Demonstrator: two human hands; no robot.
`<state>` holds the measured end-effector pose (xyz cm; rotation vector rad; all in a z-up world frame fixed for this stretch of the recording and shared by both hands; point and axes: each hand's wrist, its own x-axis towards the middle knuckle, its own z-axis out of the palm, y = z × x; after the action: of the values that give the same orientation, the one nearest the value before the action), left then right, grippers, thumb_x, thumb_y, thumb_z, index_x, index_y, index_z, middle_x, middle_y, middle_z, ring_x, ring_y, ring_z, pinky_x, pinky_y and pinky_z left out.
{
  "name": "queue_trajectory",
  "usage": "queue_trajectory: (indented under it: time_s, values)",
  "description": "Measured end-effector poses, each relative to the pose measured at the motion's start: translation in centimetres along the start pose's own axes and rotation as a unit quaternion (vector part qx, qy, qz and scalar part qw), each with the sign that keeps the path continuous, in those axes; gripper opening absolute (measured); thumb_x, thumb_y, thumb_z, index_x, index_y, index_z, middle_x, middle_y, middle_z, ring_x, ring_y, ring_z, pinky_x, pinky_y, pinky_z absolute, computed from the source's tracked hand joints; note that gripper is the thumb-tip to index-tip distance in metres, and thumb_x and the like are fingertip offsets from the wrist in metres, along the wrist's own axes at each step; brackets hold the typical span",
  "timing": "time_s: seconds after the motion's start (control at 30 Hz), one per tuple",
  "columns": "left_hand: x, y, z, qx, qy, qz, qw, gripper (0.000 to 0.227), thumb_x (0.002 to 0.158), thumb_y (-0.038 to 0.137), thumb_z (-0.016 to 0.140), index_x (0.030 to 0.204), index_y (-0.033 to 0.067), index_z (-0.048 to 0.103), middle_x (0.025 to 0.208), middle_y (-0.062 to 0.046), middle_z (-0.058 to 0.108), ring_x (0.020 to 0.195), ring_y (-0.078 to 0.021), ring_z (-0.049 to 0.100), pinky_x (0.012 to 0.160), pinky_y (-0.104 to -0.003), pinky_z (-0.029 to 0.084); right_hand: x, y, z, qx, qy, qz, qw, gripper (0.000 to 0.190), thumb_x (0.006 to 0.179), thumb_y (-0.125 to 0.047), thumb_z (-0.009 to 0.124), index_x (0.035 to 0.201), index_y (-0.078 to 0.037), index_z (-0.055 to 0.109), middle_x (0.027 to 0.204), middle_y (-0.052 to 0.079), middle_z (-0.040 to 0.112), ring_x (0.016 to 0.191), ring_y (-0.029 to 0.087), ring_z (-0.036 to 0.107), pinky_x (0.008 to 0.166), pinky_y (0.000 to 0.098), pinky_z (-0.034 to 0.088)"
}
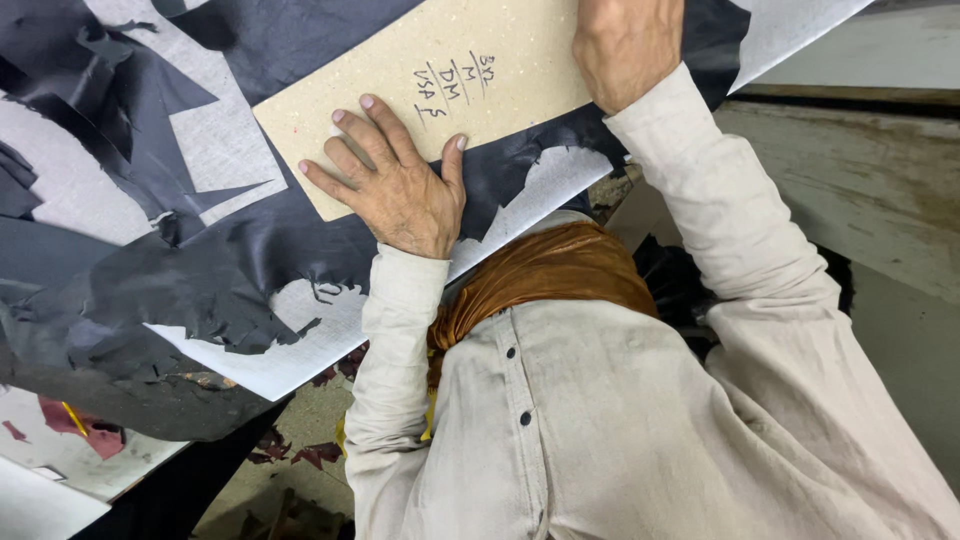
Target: The person uses a cardboard template and a rotary cutter to cut shapes from a dark leather sheet on a worktable. They repeatedly position the template, trace or cut along its edges, remove the cut leather pieces, and reposition the template for additional cuts.
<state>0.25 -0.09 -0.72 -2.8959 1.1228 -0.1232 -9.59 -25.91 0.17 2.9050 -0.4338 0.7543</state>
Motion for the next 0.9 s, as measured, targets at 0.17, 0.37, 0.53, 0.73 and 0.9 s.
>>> queue_trajectory:
  time_s: [0.17,0.37,0.53,0.73,0.9]
  values:
    - [0.0,0.1,0.2,0.006,0.000,-0.002,1.000,0.102,0.108,0.077,0.044,0.160,-0.0078,0.023,0.155,-0.034,0.025,0.133,-0.0524,0.035,0.114,-0.082,0.017,-3.8,-1.1,-5.1,0.093,-0.046,0.043,0.994,0.025,0.092,0.020,0.062,0.116,0.014,0.066,0.093,0.015,0.061,0.076,0.024,0.064,0.059,0.0330,0.053]
    - [-0.1,-0.2,0.2,0.003,0.005,0.004,1.000,0.102,0.108,0.077,0.045,0.159,-0.0087,0.023,0.155,-0.034,0.025,0.133,-0.0525,0.035,0.113,-0.082,0.018,-8.0,-2.2,-7.3,0.084,-0.096,0.098,0.987,0.022,0.099,0.013,0.070,0.121,0.014,0.070,0.088,0.013,0.060,0.069,0.022,0.062,0.052,0.0331,0.050]
    - [0.2,0.1,-0.1,-0.003,-0.006,0.000,1.000,0.102,0.107,0.076,0.046,0.158,-0.0087,0.023,0.153,-0.035,0.028,0.133,-0.0526,0.035,0.112,-0.082,0.017,-8.8,-2.5,-8.4,0.107,-0.094,0.118,0.983,0.022,0.100,0.012,0.070,0.121,0.013,0.069,0.092,0.014,0.061,0.074,0.025,0.064,0.059,0.0345,0.054]
    - [0.4,-0.1,-0.2,-0.011,0.006,0.000,1.000,0.102,0.105,0.076,0.047,0.157,-0.0089,0.025,0.152,-0.035,0.031,0.132,-0.0533,0.035,0.112,-0.082,0.016,-8.9,-2.7,-9.0,0.128,-0.104,0.142,0.976,0.021,0.099,0.012,0.071,0.120,0.011,0.070,0.094,0.015,0.063,0.073,0.026,0.065,0.059,0.0365,0.053]
    - [0.2,0.1,-0.3,-0.012,-0.005,-0.006,1.000,0.100,0.105,0.075,0.046,0.157,-0.0087,0.027,0.152,-0.035,0.031,0.133,-0.0534,0.035,0.112,-0.081,0.016,-8.7,-2.5,-9.7,0.152,-0.099,0.164,0.970,0.024,0.096,0.010,0.073,0.119,0.008,0.072,0.096,0.017,0.066,0.076,0.030,0.067,0.065,0.0397,0.055]
